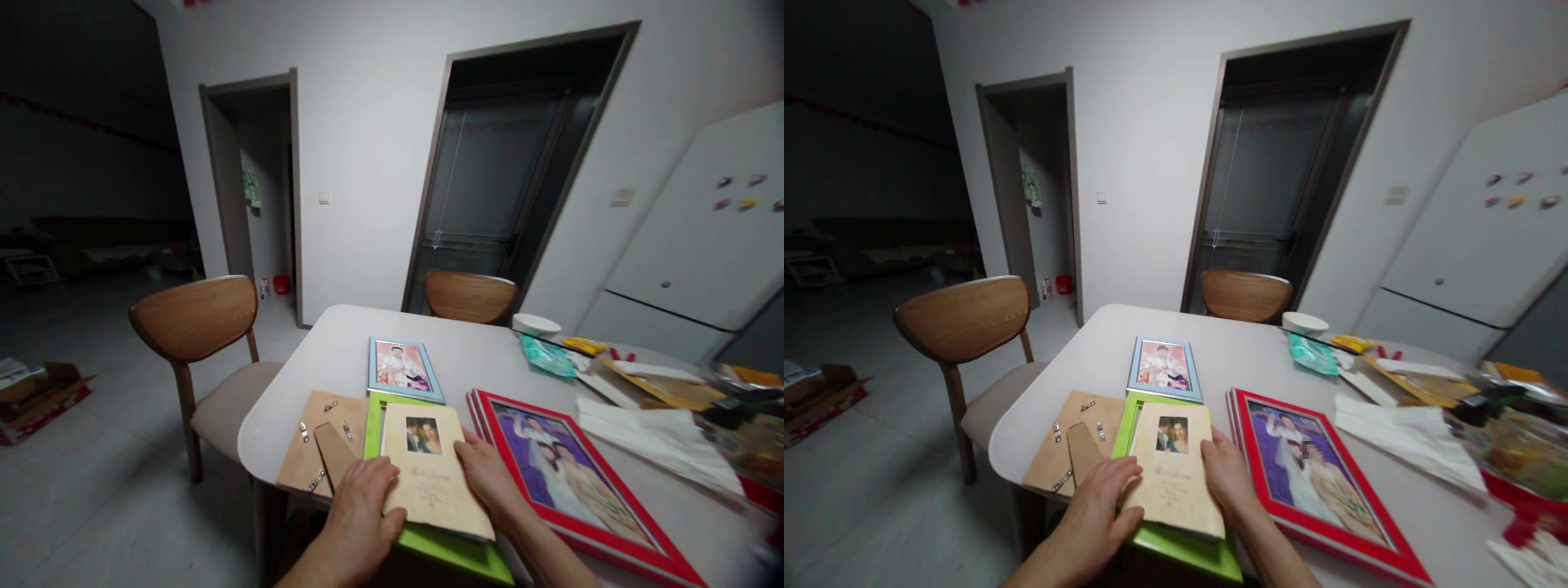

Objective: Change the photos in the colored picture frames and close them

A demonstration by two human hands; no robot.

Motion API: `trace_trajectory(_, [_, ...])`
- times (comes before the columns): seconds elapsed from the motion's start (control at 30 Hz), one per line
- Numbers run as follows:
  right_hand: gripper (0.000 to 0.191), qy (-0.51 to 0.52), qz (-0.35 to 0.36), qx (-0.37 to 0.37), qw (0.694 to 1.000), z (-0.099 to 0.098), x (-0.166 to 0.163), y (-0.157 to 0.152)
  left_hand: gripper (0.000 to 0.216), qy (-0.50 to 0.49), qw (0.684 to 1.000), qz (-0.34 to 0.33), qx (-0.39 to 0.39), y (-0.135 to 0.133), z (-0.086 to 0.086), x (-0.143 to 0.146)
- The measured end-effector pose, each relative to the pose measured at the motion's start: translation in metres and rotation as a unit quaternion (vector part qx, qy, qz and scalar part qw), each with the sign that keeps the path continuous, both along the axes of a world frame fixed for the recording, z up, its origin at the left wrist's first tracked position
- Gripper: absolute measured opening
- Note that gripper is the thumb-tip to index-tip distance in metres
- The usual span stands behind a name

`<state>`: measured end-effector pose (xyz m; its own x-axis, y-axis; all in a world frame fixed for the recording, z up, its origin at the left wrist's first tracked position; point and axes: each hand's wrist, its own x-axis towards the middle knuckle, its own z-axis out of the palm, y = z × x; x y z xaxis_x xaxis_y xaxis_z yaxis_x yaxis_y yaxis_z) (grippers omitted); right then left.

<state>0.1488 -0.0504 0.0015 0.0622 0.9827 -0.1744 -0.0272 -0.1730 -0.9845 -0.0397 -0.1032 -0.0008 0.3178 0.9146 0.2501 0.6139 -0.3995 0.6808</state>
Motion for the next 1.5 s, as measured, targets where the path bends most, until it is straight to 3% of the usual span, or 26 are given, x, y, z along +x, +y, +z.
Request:
trace_trajectory(0.17, [0.046,-0.087,-0.004,0.011,0.996,-0.002,-0.001,0.010,0.039,0.071,0.997,-0.022,0.005,-0.001,0.003,0.000])
trace_trajectory(0.27, [0.045,-0.205,-0.028,0.051,0.977,-0.004,0.001,0.011,0.039,0.096,0.994,-0.058,0.014,-0.002,0.003,-0.001])
trace_trajectory(0.37, [0.045,-0.395,-0.057,0.115,0.910,-0.005,0.001,0.007,0.035,0.105,0.993,-0.058,0.019,-0.001,0.002,0.000])
trace_trajectory(0.5, [0.039,-0.560,-0.007,0.180,0.809,-0.010,-0.001,0.000,0.031,0.115,0.992,-0.053,0.019,0.000,0.004,0.004])
trace_trajectory(0.63, [0.038,-0.619,0.023,0.179,0.765,-0.019,0.003,-0.004,0.045,0.127,0.991,-0.048,-0.004,-0.003,0.008,-0.002])
trace_trajectory(0.8, [0.040,-0.610,0.034,0.187,0.770,-0.015,-0.004,-0.010,0.068,0.177,0.984,0.005,-0.027,0.000,0.007,-0.049])
trace_trajectory(1.0, [0.033,-0.524,0.141,0.272,0.794,0.005,-0.069,-0.025,0.070,0.225,0.965,0.137,-0.022,0.015,-0.020,-0.104])
trace_trajectory(1.13, [0.039,-0.510,0.178,0.301,0.786,0.006,-0.112,-0.033,0.062,0.204,0.970,0.134,0.014,0.018,-0.029,-0.109])
trace_trajectory(1.23, [0.038,-0.501,0.170,0.299,0.794,-0.001,-0.126,-0.032,0.059,0.185,0.973,0.136,0.024,0.018,-0.027,-0.109])
trace_trajectory(1.4, [0.038,-0.414,0.148,0.315,0.841,0.005,-0.117,-0.031,0.055,0.139,0.978,0.136,0.077,0.018,-0.011,-0.104])
trace_trajectory(1.5, [0.037,-0.397,0.132,0.333,0.845,0.019,-0.097,-0.034,0.056,0.112,0.980,0.123,0.104,0.016,0.005,-0.088])
